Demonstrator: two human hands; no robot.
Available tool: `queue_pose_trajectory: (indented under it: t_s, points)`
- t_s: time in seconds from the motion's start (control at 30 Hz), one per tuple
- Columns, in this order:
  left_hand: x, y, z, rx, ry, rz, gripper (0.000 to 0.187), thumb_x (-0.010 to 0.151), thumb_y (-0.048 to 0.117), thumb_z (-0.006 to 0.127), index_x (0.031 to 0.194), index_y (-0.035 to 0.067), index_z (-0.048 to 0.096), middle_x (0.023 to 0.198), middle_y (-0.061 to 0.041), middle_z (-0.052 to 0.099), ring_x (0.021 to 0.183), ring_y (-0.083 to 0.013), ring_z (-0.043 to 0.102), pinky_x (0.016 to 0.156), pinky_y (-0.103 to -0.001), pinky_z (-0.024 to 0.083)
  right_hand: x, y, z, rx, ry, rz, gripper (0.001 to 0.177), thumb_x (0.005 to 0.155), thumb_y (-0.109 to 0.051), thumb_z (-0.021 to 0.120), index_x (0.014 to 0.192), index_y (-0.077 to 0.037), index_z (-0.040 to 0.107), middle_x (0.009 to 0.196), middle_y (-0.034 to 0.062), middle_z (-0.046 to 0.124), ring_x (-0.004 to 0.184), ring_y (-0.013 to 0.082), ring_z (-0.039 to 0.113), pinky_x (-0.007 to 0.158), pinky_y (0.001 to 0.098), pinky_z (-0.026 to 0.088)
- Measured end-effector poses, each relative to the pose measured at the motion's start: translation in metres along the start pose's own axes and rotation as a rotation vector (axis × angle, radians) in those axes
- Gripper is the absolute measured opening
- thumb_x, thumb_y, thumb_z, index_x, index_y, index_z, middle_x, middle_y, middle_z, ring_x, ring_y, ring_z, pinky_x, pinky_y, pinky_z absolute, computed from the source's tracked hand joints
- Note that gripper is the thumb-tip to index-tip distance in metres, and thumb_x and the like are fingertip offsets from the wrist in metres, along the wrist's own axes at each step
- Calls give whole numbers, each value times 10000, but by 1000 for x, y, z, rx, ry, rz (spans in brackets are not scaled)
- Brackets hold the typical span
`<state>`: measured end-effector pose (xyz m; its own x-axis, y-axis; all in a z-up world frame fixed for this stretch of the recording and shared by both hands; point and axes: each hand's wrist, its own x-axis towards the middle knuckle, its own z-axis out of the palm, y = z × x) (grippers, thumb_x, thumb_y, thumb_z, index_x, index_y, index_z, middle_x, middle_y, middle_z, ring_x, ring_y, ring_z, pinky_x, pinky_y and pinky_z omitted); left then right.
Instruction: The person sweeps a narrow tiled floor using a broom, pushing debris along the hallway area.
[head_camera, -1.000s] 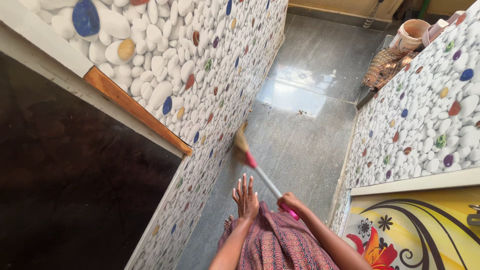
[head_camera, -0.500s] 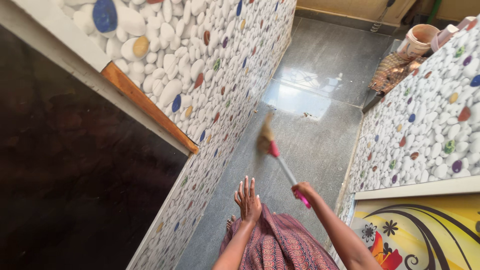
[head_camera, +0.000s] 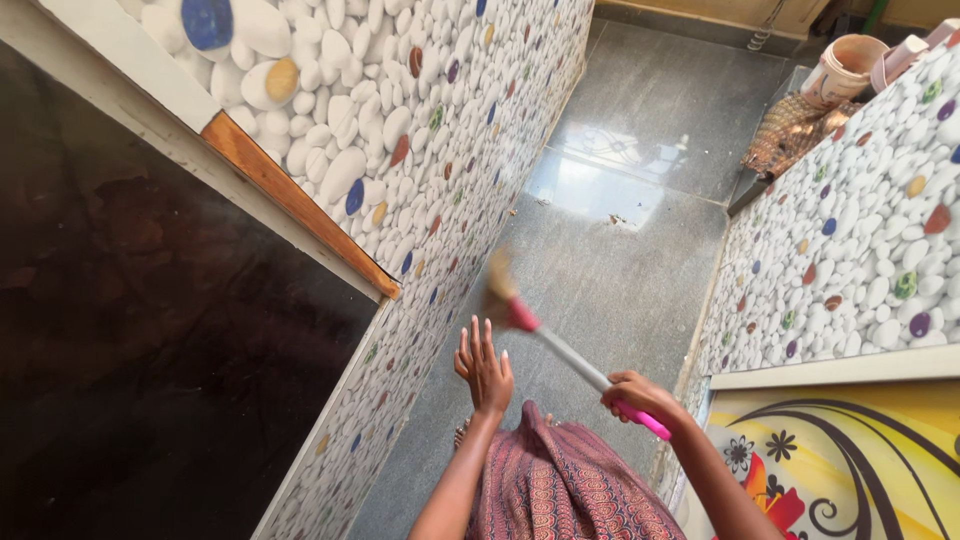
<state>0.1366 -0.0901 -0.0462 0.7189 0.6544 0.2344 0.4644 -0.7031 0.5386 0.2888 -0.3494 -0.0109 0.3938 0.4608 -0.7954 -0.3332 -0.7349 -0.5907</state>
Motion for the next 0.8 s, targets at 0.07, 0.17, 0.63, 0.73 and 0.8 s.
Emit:
queue_pose_trajectory:
  t_s: [0.07, 0.17, 0.63, 0.73, 0.8]
  points:
    - [9, 6, 1, -27, 41, 15, 777, 903, 162, 647, 1575, 190, 258, 1675, -39, 202, 1519, -308, 195, 1190, -612, 138, -6, 0, 1, -7, -110, 2, 281, 850, -104, 667, 1073, 67, 679, 714, 62, 643, 534, 119, 582, 451, 242, 505]
    - [16, 14, 4, -89, 102, 62, 762, 893, 162, 642, 1567, 177, 286, 1668, -33, 243, 1517, -284, 216, 1205, -585, 142, 3, 10, 1, 61, -258, 26, 261, 842, -62, 659, 1052, 92, 677, 743, 83, 672, 537, 117, 599, 446, 239, 501]
    - [0, 59, -67, -191, 85, 193, 541, 958, 132, 600, 1483, 170, 475, 1562, -25, 471, 1488, -258, 345, 1213, -550, 132, 55, -22, -66, 340, -92, 194, 283, 900, -33, 634, 1094, 173, 612, 744, 164, 666, 486, 152, 569, 394, 225, 471]
    - [1, 57, -73, -188, 94, 183, 532, 960, 128, 589, 1480, 165, 485, 1558, -30, 476, 1488, -258, 354, 1210, -545, 135, 57, -30, -76, 284, 53, 119, 306, 895, -24, 649, 1094, 206, 614, 743, 175, 660, 498, 161, 582, 397, 247, 486]
    - [0, 54, -75, -177, 94, 171, 539, 950, 123, 587, 1479, 163, 490, 1559, -34, 474, 1486, -268, 347, 1206, -543, 135, 62, -37, -76, 165, 52, 19, 337, 897, -79, 639, 1125, 170, 631, 744, 144, 660, 494, 144, 573, 407, 238, 508]
